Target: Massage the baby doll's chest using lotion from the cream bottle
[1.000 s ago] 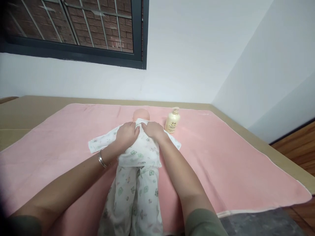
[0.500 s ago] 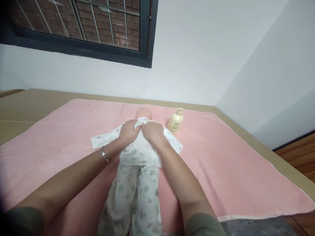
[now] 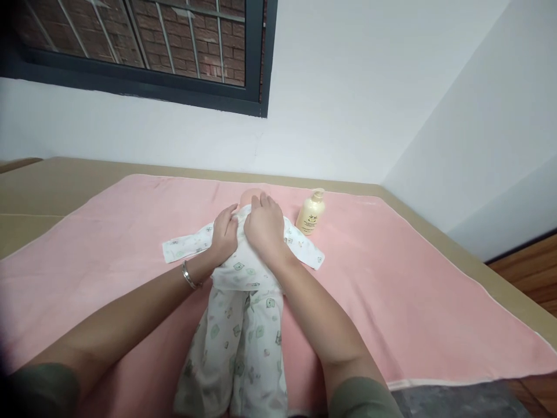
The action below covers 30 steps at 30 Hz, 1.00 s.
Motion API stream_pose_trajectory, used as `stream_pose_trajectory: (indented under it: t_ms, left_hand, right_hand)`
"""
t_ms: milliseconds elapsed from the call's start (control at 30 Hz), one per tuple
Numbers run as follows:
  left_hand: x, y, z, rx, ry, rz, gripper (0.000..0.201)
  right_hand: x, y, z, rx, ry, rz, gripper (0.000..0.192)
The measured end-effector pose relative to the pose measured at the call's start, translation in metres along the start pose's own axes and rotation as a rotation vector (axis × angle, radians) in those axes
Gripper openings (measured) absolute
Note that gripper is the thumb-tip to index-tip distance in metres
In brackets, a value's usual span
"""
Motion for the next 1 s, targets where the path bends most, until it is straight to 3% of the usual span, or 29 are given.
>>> stream_pose_trajectory:
  t_ms: [167,333,533,667,833,933,1000]
  left_hand:
    - [0.001,-0.003,-0.004,0.041,-0.047,0.044,0.049]
    - [-0.002,0.000,-0.002,0.041,-0.034,0.014,0.047]
    - [-0.003,0.003,-0.004,0.050,-0.077,-0.026,0.046]
    - [-0.003,0.006,-0.008,0.041,-0.087,-0.054,0.046]
    - [-0.003,0.007,-0.015,0.108,-0.113,-0.032,0.045]
    - [-0.003,0.005,-0.013,0.155,-0.112,-0.020,0.042]
    - [-0.002,0.004,-0.009,0.173,-0.099,-0.025,0.039]
  right_hand:
    - [0.009,0.027,-0.008,0.002,-0.034,-0.103,0.045]
    - [0.006,0.016,-0.009,-0.018,-0.047,0.002,0.047]
    - [0.010,0.027,-0.008,0.028,-0.021,-0.167,0.047]
    - [0.012,0.022,-0.012,0.027,-0.048,-0.127,0.047]
    - [0.013,0.035,-0.015,-0.068,-0.047,-0.091,0.048]
    - [0.010,0.020,-0.016,-0.222,-0.037,-0.052,0.053]
    - [0.013,-0.014,-0.021,-0.397,-0.054,0.012,0.055]
Point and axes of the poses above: each hand's wrist, its own x-axis away from the middle knuckle, its own y-axis out of the palm, z = x × y, the point moved 9 cm from there along -x, towards the middle knuckle, and after that the axes turned 10 degrees about z, right-handed, at the moved point
